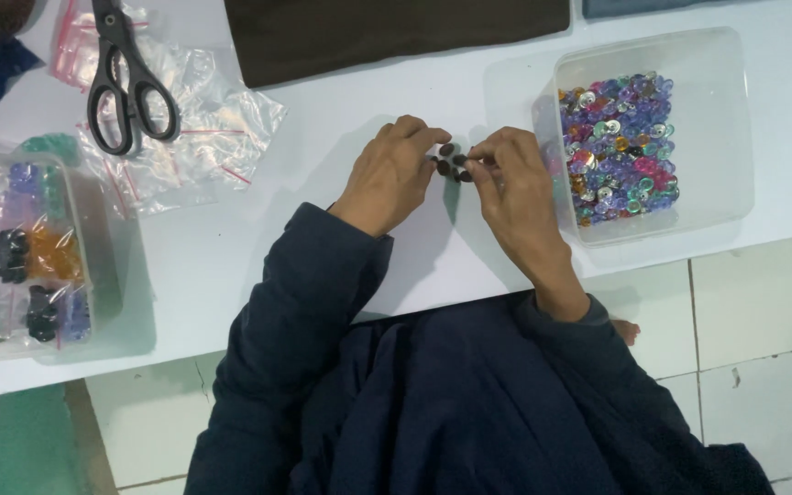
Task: Picking up small black buttons from a surface and placing them into a small plastic bag
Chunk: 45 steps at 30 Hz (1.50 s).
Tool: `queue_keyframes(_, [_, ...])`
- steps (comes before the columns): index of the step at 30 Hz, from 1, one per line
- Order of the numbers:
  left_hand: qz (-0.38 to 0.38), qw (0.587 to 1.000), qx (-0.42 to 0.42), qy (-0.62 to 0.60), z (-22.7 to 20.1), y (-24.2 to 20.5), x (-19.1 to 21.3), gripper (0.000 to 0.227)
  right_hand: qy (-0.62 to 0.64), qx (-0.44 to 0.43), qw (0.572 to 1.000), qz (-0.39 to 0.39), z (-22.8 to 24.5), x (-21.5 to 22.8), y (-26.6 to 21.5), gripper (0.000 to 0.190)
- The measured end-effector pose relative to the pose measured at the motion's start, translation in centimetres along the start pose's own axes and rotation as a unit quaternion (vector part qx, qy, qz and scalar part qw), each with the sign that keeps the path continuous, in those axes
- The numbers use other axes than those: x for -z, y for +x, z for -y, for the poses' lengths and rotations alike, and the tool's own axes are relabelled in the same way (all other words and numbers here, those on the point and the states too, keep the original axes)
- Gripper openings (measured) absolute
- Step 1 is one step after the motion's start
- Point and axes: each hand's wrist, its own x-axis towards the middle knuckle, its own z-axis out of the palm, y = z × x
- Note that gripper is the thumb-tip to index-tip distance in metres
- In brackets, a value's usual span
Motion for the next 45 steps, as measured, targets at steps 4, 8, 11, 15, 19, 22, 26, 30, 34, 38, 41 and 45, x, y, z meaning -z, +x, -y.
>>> queue_keyframes(4, [-0.053,0.997,-0.042,-0.045,-3.3,1.2,1.3,0.027,-0.01,0.032,0.999,-0.014,3.4,3.6,0.0,0.007])
queue_keyframes(8, [-0.126,0.97,-0.182,-0.096,-7.2,3.5,0.6,0.02,-0.06,0.057,0.996,-0.022,3.8,8.6,-0.2,0.008])
queue_keyframes(11, [-0.098,0.966,-0.23,-0.064,-10.6,6.3,-1.7,0.025,-0.128,0.056,0.99,-0.033,-0.2,11.9,0.5,0.012])
queue_keyframes(15, [-0.086,0.972,-0.202,0.08,-13.1,10.6,-8.4,0.03,-0.194,0.008,0.98,0.035,-6.6,14.3,1.1,0.03])
queue_keyframes(19, [-0.067,0.978,-0.136,0.141,-13.1,13.0,-14.0,0.016,-0.183,-0.049,0.974,0.122,-8.6,14.1,1.4,0.044])
queue_keyframes(22, [-0.089,0.96,-0.11,0.242,-12.4,13.4,-15.3,0.013,-0.198,-0.021,0.966,0.167,-10.3,13.8,0.5,0.028])
queue_keyframes(26, [-0.023,0.955,-0.167,0.245,-11.6,12.9,-14.2,0.018,-0.186,-0.2,0.931,0.241,-9.2,14.8,-0.3,0.005])
queue_keyframes(30, [0.13,0.957,-0.191,0.177,-11.4,13.3,-12.5,0.02,-0.194,-0.128,0.929,0.289,-7.6,16.1,-0.6,0.015])
queue_keyframes(34, [0.2,0.949,-0.163,0.18,-12.2,13.6,-11.3,0.016,-0.175,-0.196,0.932,0.25,-7.1,17.8,0.2,0.018])
queue_keyframes(38, [0.121,0.97,-0.157,0.138,-12.0,13.5,-12.1,0.014,-0.234,-0.062,0.962,0.131,-10.6,17.5,1.6,0.026])
queue_keyframes(41, [0.097,0.974,-0.145,0.145,-12.1,13.3,-11.9,0.012,-0.284,-0.032,0.949,0.132,-12.6,15.9,3.2,0.025])
queue_keyframes(45, [0.083,0.976,-0.147,0.135,-12.0,13.1,-11.9,0.015,-0.312,-0.098,0.928,0.181,-15.8,13.7,3.1,0.027])
